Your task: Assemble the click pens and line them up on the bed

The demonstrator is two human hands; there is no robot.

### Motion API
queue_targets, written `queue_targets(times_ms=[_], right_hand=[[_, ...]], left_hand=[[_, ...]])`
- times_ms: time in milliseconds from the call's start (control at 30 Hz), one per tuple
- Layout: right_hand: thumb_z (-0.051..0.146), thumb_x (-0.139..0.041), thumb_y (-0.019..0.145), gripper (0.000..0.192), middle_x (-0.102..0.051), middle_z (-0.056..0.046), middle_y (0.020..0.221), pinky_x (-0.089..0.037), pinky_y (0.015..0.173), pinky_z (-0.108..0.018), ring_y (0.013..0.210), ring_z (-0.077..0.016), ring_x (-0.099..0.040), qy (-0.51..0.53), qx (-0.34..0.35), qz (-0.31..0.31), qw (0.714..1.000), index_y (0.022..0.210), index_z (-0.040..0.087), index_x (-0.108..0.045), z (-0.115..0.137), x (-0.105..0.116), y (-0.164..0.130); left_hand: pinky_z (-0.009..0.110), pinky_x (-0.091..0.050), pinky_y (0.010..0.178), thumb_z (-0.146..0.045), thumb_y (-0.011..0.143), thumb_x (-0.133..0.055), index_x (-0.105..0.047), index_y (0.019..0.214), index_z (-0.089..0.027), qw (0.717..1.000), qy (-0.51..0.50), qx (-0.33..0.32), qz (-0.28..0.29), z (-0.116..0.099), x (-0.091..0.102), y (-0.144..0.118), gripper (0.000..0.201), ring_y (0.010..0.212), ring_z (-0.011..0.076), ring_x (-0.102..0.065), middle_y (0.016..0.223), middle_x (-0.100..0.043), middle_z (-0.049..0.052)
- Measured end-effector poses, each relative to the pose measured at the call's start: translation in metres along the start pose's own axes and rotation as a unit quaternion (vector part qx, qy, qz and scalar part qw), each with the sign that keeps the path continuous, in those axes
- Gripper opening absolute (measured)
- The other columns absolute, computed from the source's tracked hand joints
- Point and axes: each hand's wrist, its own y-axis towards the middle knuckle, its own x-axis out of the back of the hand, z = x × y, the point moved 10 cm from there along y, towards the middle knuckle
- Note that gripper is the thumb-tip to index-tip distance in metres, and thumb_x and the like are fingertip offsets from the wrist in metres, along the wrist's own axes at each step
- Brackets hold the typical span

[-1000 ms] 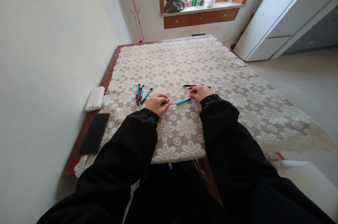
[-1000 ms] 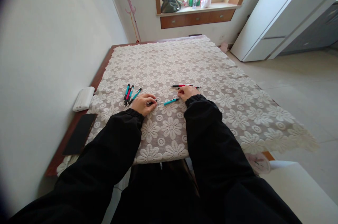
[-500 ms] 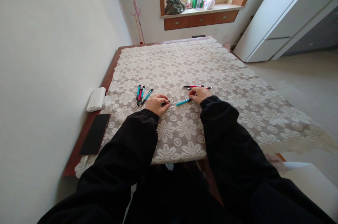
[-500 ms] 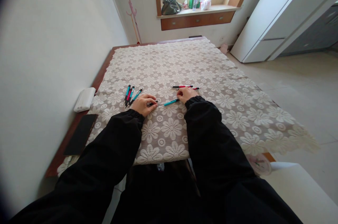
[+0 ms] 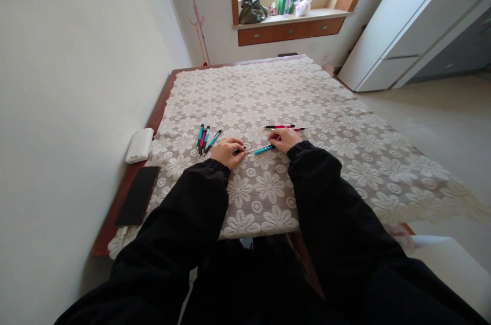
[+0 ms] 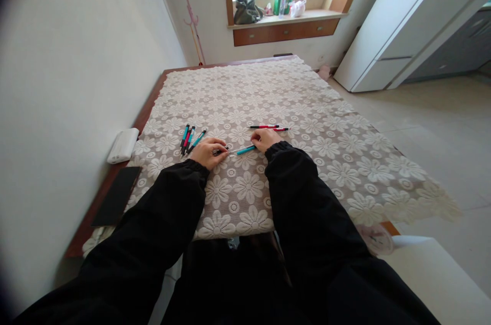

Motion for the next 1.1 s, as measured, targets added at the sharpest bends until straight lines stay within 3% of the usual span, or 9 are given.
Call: queue_targets(times_ms=[267, 567, 667, 867, 1100], right_hand=[[0.019, -0.066, 0.079, 0.011, -0.074, -0.002, 0.08, -0.047, 0.067, -0.026, 0.07, -0.0151, -0.063, 0.036, 0.033, 0.019, 0.999, 0.086, 0.02, -0.074, 0.018, -0.006, -0.004], [0.027, -0.074, 0.076, 0.016, -0.069, -0.002, 0.085, -0.043, 0.065, -0.027, 0.068, -0.014, -0.059, 0.017, 0.13, 0.04, 0.991, 0.09, 0.02, -0.074, 0.044, -0.015, -0.012], [0.026, -0.074, 0.076, 0.019, -0.066, -0.005, 0.098, -0.045, 0.07, -0.029, 0.076, -0.0163, -0.06, 0.007, 0.149, 0.038, 0.988, 0.095, 0.02, -0.075, 0.046, -0.017, -0.014], [0.027, -0.077, 0.077, 0.018, -0.062, -0.008, 0.109, -0.045, 0.095, -0.041, 0.104, -0.0255, -0.058, -0.005, 0.214, 0.012, 0.977, 0.095, 0.025, -0.076, 0.057, -0.014, -0.019], [0.023, -0.074, 0.079, 0.011, -0.059, -0.007, 0.132, -0.04, 0.105, -0.053, 0.123, -0.0324, -0.048, -0.034, 0.223, 0.017, 0.974, 0.089, 0.026, -0.077, 0.069, -0.023, -0.024]], left_hand=[[0.038, -0.052, 0.097, -0.031, 0.081, -0.074, -0.078, 0.082, -0.026, 1.0, 0.004, -0.005, -0.003, 0.0, 0.0, 0.0, 0.006, 0.103, 0.0218, -0.066, 0.105, -0.075, 0.001], [0.039, -0.052, 0.098, -0.03, 0.081, -0.073, -0.078, 0.084, -0.026, 1.0, 0.008, -0.006, 0.005, -0.001, -0.001, 0.0, 0.007, 0.105, 0.0224, -0.066, 0.106, -0.074, 0.002], [0.039, -0.052, 0.098, -0.029, 0.081, -0.072, -0.077, 0.086, -0.026, 1.0, 0.004, -0.008, 0.003, -0.001, 0.0, 0.0, 0.008, 0.104, 0.0223, -0.065, 0.107, -0.074, 0.002], [0.04, -0.05, 0.101, -0.023, 0.077, -0.07, -0.075, 0.094, -0.025, 0.999, -0.001, -0.051, 0.019, -0.014, 0.0, -0.003, 0.018, 0.109, 0.023, -0.062, 0.113, -0.072, 0.002], [0.04, -0.049, 0.102, -0.033, 0.081, -0.071, -0.074, 0.092, -0.026, 0.998, 0.005, -0.057, 0.02, -0.013, -0.003, -0.002, 0.014, 0.11, 0.0231, -0.062, 0.113, -0.071, 0.002]])
